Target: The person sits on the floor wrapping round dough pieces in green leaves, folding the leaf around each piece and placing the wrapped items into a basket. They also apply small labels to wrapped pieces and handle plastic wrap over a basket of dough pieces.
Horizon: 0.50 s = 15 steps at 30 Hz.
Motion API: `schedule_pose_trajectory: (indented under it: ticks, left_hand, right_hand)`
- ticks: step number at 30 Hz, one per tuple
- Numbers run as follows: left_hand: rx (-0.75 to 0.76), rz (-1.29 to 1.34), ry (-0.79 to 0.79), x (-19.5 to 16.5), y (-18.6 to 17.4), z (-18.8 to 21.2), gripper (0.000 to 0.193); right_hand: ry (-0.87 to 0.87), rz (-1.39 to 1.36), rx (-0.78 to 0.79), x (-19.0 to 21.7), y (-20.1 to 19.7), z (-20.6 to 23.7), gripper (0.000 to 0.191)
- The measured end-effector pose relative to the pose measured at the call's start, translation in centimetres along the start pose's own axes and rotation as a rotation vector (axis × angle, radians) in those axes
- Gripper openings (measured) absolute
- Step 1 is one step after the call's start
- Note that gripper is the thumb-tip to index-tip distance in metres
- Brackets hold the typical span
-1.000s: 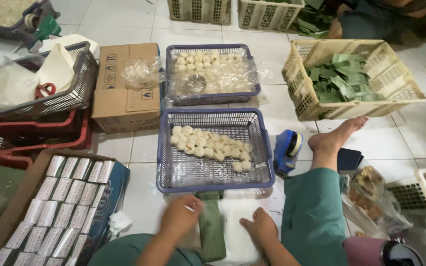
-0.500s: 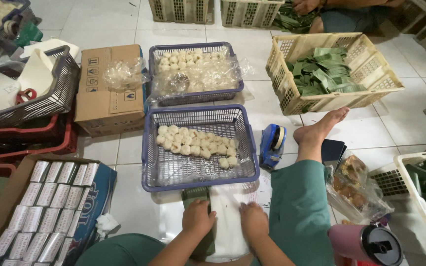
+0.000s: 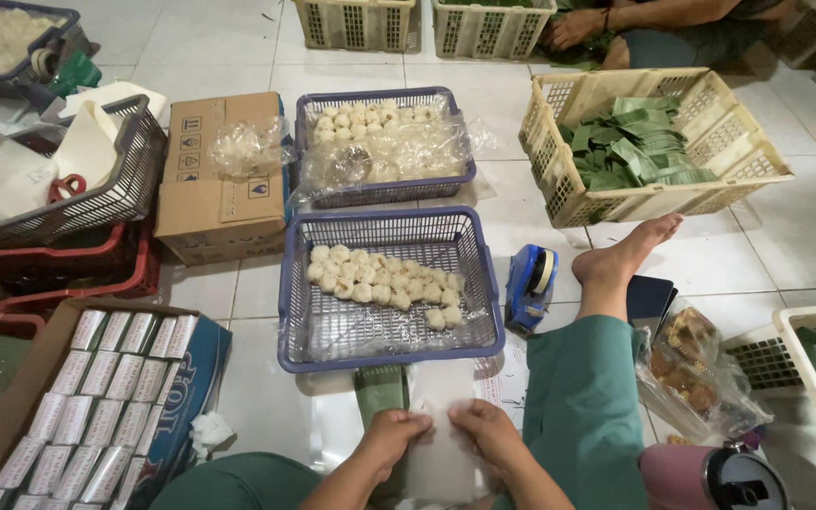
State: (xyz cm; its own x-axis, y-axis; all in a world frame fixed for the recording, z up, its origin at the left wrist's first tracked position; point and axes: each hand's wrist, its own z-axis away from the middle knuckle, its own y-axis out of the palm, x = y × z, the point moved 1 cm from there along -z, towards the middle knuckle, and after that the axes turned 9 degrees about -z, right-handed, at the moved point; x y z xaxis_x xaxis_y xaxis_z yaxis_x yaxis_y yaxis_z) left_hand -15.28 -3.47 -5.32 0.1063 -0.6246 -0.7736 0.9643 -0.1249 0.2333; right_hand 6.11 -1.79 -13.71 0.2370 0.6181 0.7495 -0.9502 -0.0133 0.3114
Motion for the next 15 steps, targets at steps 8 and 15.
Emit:
schedule_pose_trajectory:
  ticks: [8, 15]
  left_hand:
    - [-0.504, -0.689, 0.048, -1.4, -2.8, 0.4, 0.036]
    - [-0.366, -0.053, 0.05, 0.4, -6.2, -0.5, 0.041]
  right_hand:
    - [-0.077, 0.966, -0.318, -0.1, 2.7, -0.7, 0.035]
    - [-0.398, 0.5, -0.139, 0.1, 4.6, 0.4, 0.062]
